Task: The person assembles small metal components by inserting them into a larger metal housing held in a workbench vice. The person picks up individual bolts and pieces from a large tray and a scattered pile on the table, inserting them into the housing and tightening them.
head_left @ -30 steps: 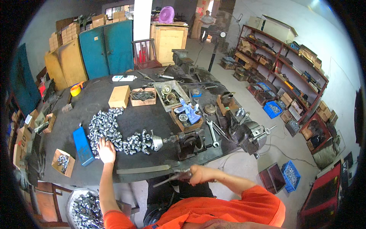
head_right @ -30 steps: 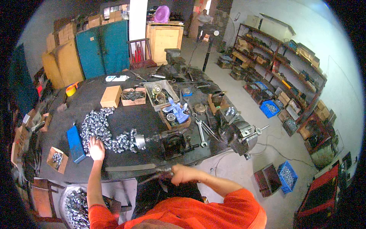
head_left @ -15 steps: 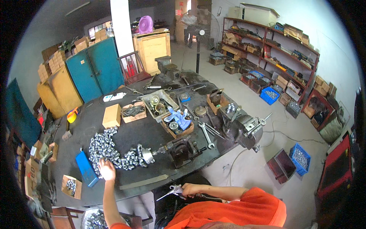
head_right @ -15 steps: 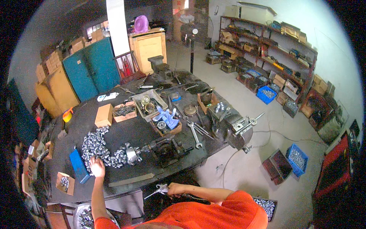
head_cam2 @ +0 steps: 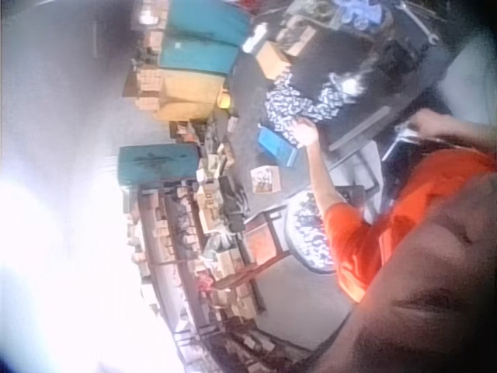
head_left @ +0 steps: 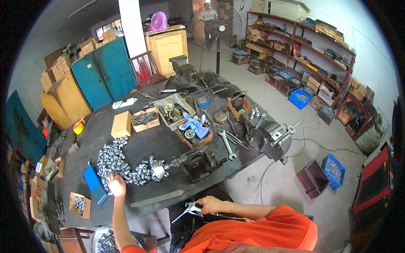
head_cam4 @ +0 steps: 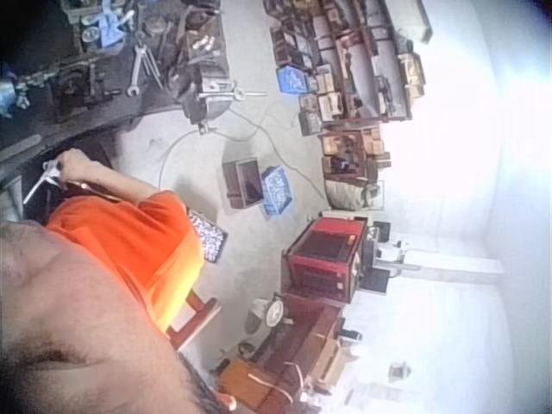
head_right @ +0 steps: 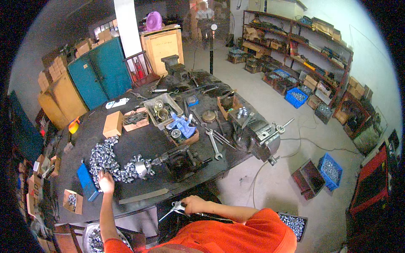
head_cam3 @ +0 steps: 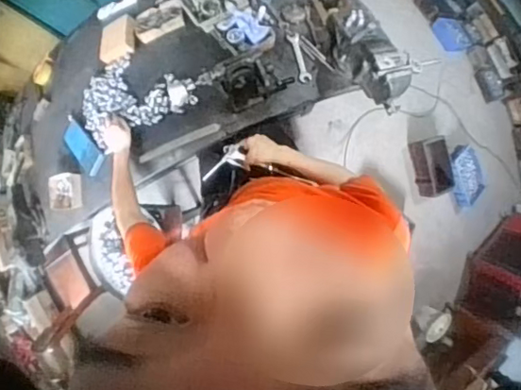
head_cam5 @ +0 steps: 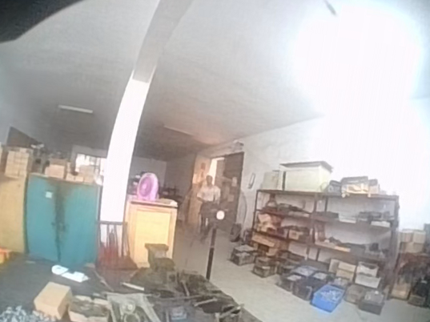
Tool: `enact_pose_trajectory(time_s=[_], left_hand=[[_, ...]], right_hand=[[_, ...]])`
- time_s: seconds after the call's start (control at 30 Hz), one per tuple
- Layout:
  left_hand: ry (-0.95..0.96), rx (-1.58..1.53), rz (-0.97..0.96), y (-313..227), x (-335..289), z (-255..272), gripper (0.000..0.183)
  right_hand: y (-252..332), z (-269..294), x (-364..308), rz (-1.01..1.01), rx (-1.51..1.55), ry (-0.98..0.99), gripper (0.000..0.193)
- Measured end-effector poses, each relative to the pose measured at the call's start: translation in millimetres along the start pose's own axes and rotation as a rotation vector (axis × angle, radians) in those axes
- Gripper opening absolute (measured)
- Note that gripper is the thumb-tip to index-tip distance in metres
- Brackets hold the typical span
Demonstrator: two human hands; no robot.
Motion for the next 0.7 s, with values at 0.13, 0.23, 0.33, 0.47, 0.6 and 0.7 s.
enact_pose_trajectory(time_s=[0.13, 0.23, 0.33, 0.47, 0.6, 0.7], left_hand=[[-0.009, -0.029, -0.005, 3, -2, 0, 0.019], [0.035, -0.029, 0.017, 1, 0, 1, 0.018], [0.026, -0.014, 0.024, 0, -3, 4, 0.018], [-0.003, -0.023, 0.015, -1, -1, 2, 0.017], [-0.014, -0.021, 0.001, 6, -3, -2, 0.017], [-0.017, -0.028, -0.003, 6, -3, -3, 0.017]], right_hand=[[-10, 19, -1, 0.075, -0.001, -0.063, 0.039], [-28, 32, -1, 0.057, -0.005, -0.213, 0.035], [-32, 42, 1, 0.023, 0.004, -0.155, 0.033], [-47, 29, 6, 0.014, 0.022, -0.190, 0.031], [-44, 31, 6, 0.036, -0.007, -0.210, 0.029], [-42, 33, 5, 0.047, -0.012, -0.223, 0.028]])
Point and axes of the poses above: each hand's wrist, its own x-axis towards the middle knuckle, its own z-axis out of the back of the hand, y = z × x, the point moved 4 cm from there along x, towards the middle knuckle, and after that the axes turned 15 degrees about -x, right-handed, at the moved point
